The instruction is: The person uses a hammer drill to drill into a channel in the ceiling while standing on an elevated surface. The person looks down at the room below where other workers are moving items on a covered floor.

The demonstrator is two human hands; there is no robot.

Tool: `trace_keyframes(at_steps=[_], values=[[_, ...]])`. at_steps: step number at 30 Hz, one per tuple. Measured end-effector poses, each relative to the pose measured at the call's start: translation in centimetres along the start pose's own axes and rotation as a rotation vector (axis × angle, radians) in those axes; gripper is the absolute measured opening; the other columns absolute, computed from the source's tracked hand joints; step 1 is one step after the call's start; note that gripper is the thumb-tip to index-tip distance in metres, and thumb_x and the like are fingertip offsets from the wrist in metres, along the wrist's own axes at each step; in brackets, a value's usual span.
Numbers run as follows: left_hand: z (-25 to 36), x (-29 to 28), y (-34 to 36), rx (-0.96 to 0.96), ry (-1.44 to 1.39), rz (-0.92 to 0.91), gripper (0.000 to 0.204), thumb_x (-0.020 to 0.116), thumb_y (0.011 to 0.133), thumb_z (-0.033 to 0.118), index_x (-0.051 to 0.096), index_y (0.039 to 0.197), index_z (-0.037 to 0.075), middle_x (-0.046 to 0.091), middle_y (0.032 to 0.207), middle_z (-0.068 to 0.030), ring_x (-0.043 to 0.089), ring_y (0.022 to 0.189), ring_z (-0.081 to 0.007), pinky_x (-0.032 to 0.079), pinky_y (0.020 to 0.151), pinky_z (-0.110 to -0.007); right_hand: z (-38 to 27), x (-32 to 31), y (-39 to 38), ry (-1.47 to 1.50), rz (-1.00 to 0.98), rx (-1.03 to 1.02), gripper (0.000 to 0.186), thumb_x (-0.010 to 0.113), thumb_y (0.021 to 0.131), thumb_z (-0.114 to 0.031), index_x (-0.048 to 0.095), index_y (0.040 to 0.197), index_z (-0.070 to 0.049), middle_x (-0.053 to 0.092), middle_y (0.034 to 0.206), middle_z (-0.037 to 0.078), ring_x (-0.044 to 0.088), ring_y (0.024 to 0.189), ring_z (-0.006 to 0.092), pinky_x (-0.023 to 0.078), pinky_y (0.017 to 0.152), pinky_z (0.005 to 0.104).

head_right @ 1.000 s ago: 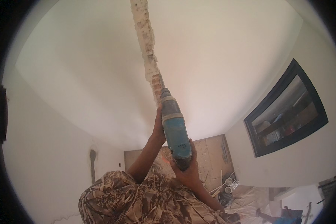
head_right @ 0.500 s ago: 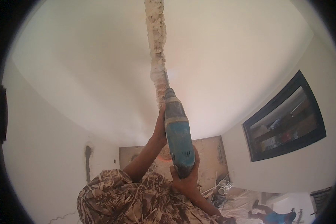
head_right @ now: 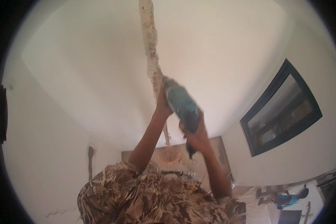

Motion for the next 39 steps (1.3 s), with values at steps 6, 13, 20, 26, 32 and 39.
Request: trace_keyframes(at_steps=[6,13,20,26,32,39], values=[[-1.4,-3.1,-5.1,-0.095,0.052,0.091,0.058,0.05,0.094,0.058,0.054,0.121,0.007,0.064,0.109,-0.0148,0.064,0.101,-0.0298,0.053,0.091,-0.047,5.0,2.7,-5.3,0.218,-0.074,-0.052,0.084,0.067,0.086,-0.006,0.015,0.151,-0.006,0.044,0.136,0.019,0.049,0.124,0.0263,0.041,0.103,0.0393],[-0.5,-3.3,-6.9,-0.081,0.072,0.092,0.055,0.049,0.096,0.056,0.056,0.117,0.006,0.065,0.104,-0.0143,0.067,0.094,-0.0289,0.056,0.085,-0.045,6.2,4.3,-6.4,0.242,-0.075,-0.074,0.088,0.068,0.086,-0.008,0.011,0.152,-0.005,0.042,0.138,0.019,0.047,0.127,0.0269,0.041,0.104,0.0397],[0.5,-4.0,-6.1,-0.089,0.104,0.153,0.056,0.049,0.096,0.057,0.055,0.119,0.007,0.065,0.106,-0.0142,0.066,0.097,-0.029,0.056,0.086,-0.046,6.4,5.0,-5.1,0.298,-0.086,-0.093,0.088,0.068,0.086,-0.007,0.01,0.152,-0.004,0.043,0.136,0.02,0.048,0.125,0.0273,0.043,0.102,0.0396],[1.4,-4.9,-5.0,-0.067,0.125,0.177,0.055,0.049,0.096,0.055,0.054,0.121,0.006,0.064,0.107,-0.0145,0.065,0.099,-0.0294,0.055,0.088,-0.047,7.1,5.2,-3.5,0.287,-0.085,-0.138,0.088,0.069,0.086,-0.008,0.01,0.151,-0.002,0.041,0.138,0.021,0.048,0.126,0.0278,0.043,0.102,0.0395],[1.3,-8.3,-4.5,-0.066,0.184,0.308,0.058,0.05,0.096,0.055,0.051,0.126,0.005,0.063,0.111,-0.0146,0.064,0.102,-0.0292,0.054,0.09,-0.047,9.9,5.4,-2.4,0.237,-0.031,-0.19,0.09,0.071,0.084,-0.009,0.011,0.15,0.002,0.037,0.141,0.022,0.041,0.132,0.0292,0.036,0.108,0.0413],[2.1,-8.1,-2.3,-0.121,0.109,0.224,0.068,0.048,0.094,0.061,0.046,0.13,0.003,0.059,0.119,-0.0185,0.059,0.114,-0.0357,0.052,0.095,-0.053,7.5,6.1,0.2,0.113,-0.051,-0.263,0.091,0.072,0.083,-0.008,0.012,0.151,0.001,0.035,0.144,0.023,0.038,0.136,0.0303,0.034,0.11,0.0422]])
Point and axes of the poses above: each hand's wrist, its own y-axis towards the middle knuckle, its own x-axis out of the palm, z = x × y, the point moved 10 cm from there along y, towards the middle knuckle
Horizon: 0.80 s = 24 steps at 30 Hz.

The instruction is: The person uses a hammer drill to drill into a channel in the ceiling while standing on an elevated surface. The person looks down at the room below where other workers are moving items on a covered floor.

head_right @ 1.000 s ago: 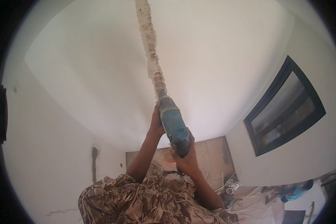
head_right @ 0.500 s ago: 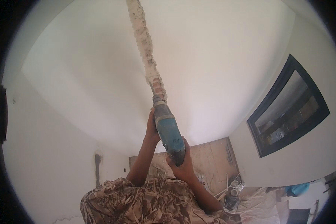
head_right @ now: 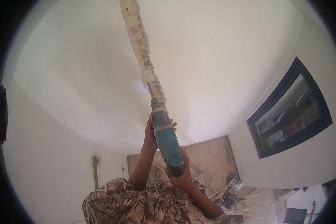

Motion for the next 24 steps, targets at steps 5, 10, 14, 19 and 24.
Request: trace_keyframes(at_steps=[5,10,14,19,24], values=[[0.2,0.7,-0.3,-0.047,-0.038,-0.037,0.076,0.044,0.093,0.067,0.041,0.135,0.003,0.052,0.127,-0.022,0.052,0.122,-0.0404,0.046,0.102,-0.056,-3.2,0.7,1.2,-0.109,-0.077,0.055,0.093,0.073,0.083,-0.009,0.011,0.152,-0.004,0.037,0.143,0.025,0.042,0.133,0.0315,0.037,0.108,0.0426],[-0.4,2.0,-0.2,-0.027,-0.049,-0.194,0.078,0.041,0.093,0.068,0.042,0.137,0.002,0.054,0.126,-0.025,0.052,0.123,-0.0404,0.045,0.104,-0.057,-3.7,-0.2,0.1,0.043,-0.077,0.185,0.091,0.071,0.084,-0.008,0.011,0.153,-0.006,0.042,0.139,0.024,0.05,0.126,0.0318,0.043,0.103,0.0416],[-1.7,2.6,-1.0,-0.026,-0.036,-0.127,0.069,0.042,0.097,0.061,0.048,0.131,0.002,0.06,0.119,-0.0212,0.06,0.112,-0.0371,0.05,0.097,-0.052,-4.8,-1.9,-1.9,0.044,-0.016,0.148,0.089,0.069,0.085,-0.007,0.011,0.152,-0.005,0.043,0.137,0.022,0.051,0.124,0.0301,0.044,0.101,0.0408],[-1.2,5.0,-2.2,0.014,0.047,-0.124,0.061,0.057,0.094,0.053,0.05,0.129,0.003,0.061,0.118,-0.0152,0.061,0.111,-0.0285,0.05,0.098,-0.044,-5.4,-3.0,-3.5,0.122,0.017,0.185,0.089,0.069,0.085,-0.006,0.01,0.152,-0.004,0.042,0.136,0.02,0.05,0.123,0.0292,0.044,0.102,0.0408],[0.4,6.0,-0.4,0.02,0.045,-0.166,0.061,0.058,0.093,0.054,0.051,0.127,0.004,0.062,0.116,-0.0143,0.062,0.107,-0.0272,0.052,0.095,-0.044,-5.9,-2.0,-0.9,-0.009,0.037,0.143,0.091,0.069,0.083,-0.001,0.01,0.152,-0.003,0.041,0.137,0.02,0.047,0.126,0.0287,0.042,0.104,0.0413]])
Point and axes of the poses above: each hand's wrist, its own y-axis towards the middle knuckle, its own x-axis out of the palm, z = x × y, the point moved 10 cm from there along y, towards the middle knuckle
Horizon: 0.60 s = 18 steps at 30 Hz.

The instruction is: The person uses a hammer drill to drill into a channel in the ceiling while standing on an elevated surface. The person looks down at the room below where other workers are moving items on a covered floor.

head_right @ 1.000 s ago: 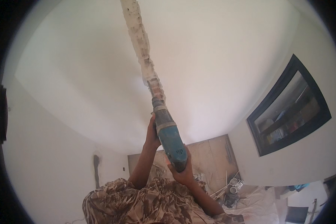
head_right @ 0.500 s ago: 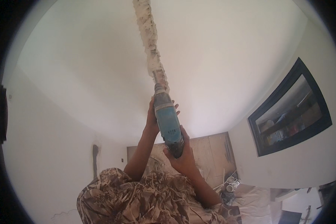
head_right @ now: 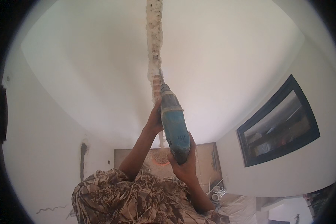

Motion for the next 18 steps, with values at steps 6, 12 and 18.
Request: trace_keyframes(at_steps=[6,12,18], values=[[1.7,-0.1,2.7,-0.018,-0.095,-0.004,0.06,0.06,0.091,0.055,0.052,0.124,0.006,0.063,0.11,-0.0132,0.064,0.101,-0.0266,0.054,0.092,-0.044,-2.2,0.8,2.1,-0.096,0.023,-0.005,0.088,0.067,0.082,0.0,0.013,0.151,-0.004,0.04,0.138,0.019,0.046,0.127,0.0293,0.041,0.104,0.0398],[2.4,2.3,4.7,0.035,-0.157,0.049,0.059,0.06,0.09,0.055,0.052,0.123,0.007,0.062,0.106,-0.0125,0.064,0.102,-0.0271,0.053,0.093,-0.046,-3.8,-1.9,4.3,-0.045,0.072,0.17,0.085,0.068,0.081,0.0,0.018,0.149,-0.003,0.044,0.132,0.017,0.046,0.124,0.0253,0.04,0.102,0.0383],[4.6,6.0,7.4,0.163,-0.271,-0.001,0.053,0.056,0.093,0.052,0.053,0.123,0.008,0.061,0.114,-0.0126,0.059,0.112,-0.0276,0.047,0.1,-0.045,-12.2,-3.5,9.9,-0.302,-0.024,0.116,0.082,0.074,0.081,-0.009,0.025,0.147,-0.005,0.057,0.111,0.013,0.06,0.082,0.0164,0.052,0.064,0.0279]])
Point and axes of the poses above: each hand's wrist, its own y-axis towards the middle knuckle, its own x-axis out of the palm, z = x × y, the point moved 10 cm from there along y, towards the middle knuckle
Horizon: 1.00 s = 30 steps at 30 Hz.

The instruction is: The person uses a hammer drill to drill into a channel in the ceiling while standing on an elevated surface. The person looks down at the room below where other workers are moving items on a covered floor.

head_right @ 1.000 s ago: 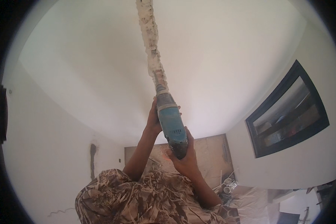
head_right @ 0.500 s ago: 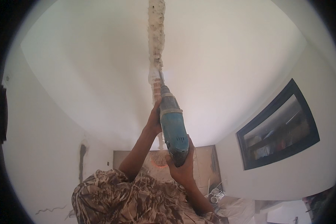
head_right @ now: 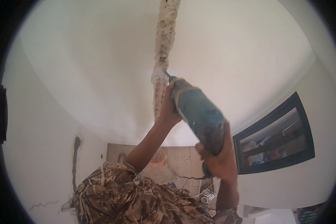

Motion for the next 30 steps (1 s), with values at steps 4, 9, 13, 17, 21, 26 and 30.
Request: trace_keyframes(at_steps=[4,9,13,17,21,26,30], values=[[0.9,2.9,1.9,0.08,-0.033,-0.114,0.053,0.049,0.095,0.053,0.053,0.123,0.008,0.061,0.12,-0.0131,0.057,0.116,-0.0289,0.045,0.101,-0.044,-5.6,-0.7,3.2,-0.111,-0.145,-0.105,0.078,0.074,0.083,-0.017,0.028,0.146,-0.008,0.061,0.1,0.011,0.062,0.077,0.0157,0.054,0.058,0.029],[0.2,2.1,0.7,0.134,0.037,-0.106,0.06,0.043,0.094,0.06,0.054,0.126,0.01,0.062,0.119,-0.0126,0.058,0.116,-0.0279,0.045,0.102,-0.044,-3.2,-0.6,1.4,-0.008,-0.179,-0.139,0.081,0.075,0.085,-0.024,0.025,0.147,-0.01,0.062,0.106,0.012,0.065,0.087,0.0183,0.057,0.06,0.0307],[-2.5,-3.3,-3.8,-0.072,-0.016,0.065,0.057,0.059,0.087,0.058,0.055,0.118,0.01,0.061,0.114,-0.0174,0.061,0.105,-0.0348,0.049,0.096,-0.051,6.9,2.5,-3.5,0.06,-0.052,-0.014,0.086,0.074,0.084,-0.013,0.018,0.15,-0.009,0.053,0.122,0.015,0.059,0.104,0.0202,0.054,0.078,0.0332],[-2.8,-6.2,-8.0,-0.102,0.118,0.071,0.054,0.059,0.087,0.055,0.056,0.116,0.008,0.064,0.104,-0.0152,0.065,0.097,-0.0325,0.053,0.09,-0.05,11.4,6.2,-9.0,0.306,-0.097,-0.112,0.091,0.067,0.083,-0.002,0.009,0.152,-0.007,0.05,0.126,0.016,0.056,0.109,0.0243,0.048,0.092,0.038],[-2.8,-8.5,-10.9,-0.145,0.153,0.162,0.054,0.059,0.087,0.054,0.057,0.113,0.007,0.065,0.099,-0.0131,0.067,0.091,-0.0289,0.056,0.084,-0.047,11.2,7.8,-12.3,0.4,-0.095,-0.251,0.098,0.066,0.084,-0.001,-0.001,0.154,-0.006,0.046,0.13,0.02,0.052,0.115,0.0261,0.044,0.099,0.0415],[-1.4,-9.9,-11.9,-0.158,0.156,0.194,0.053,0.059,0.088,0.053,0.057,0.112,0.006,0.065,0.097,-0.0124,0.067,0.088,-0.0263,0.058,0.079,-0.043,12.8,10.0,-13.0,0.338,-0.085,-0.146,0.094,0.068,0.088,-0.019,0.002,0.154,-0.002,0.039,0.14,0.025,0.044,0.129,0.0327,0.037,0.107,0.0435],[-0.3,-9.9,-11.8,-0.131,0.148,0.149,0.052,0.058,0.09,0.052,0.057,0.113,0.006,0.065,0.097,-0.0116,0.067,0.086,-0.0257,0.058,0.078,-0.042,13.3,10.6,-12.7,0.329,-0.093,-0.191,0.095,0.069,0.087,-0.019,0.004,0.153,0.0,0.038,0.14,0.026,0.044,0.129,0.0331,0.036,0.107,0.0436]])
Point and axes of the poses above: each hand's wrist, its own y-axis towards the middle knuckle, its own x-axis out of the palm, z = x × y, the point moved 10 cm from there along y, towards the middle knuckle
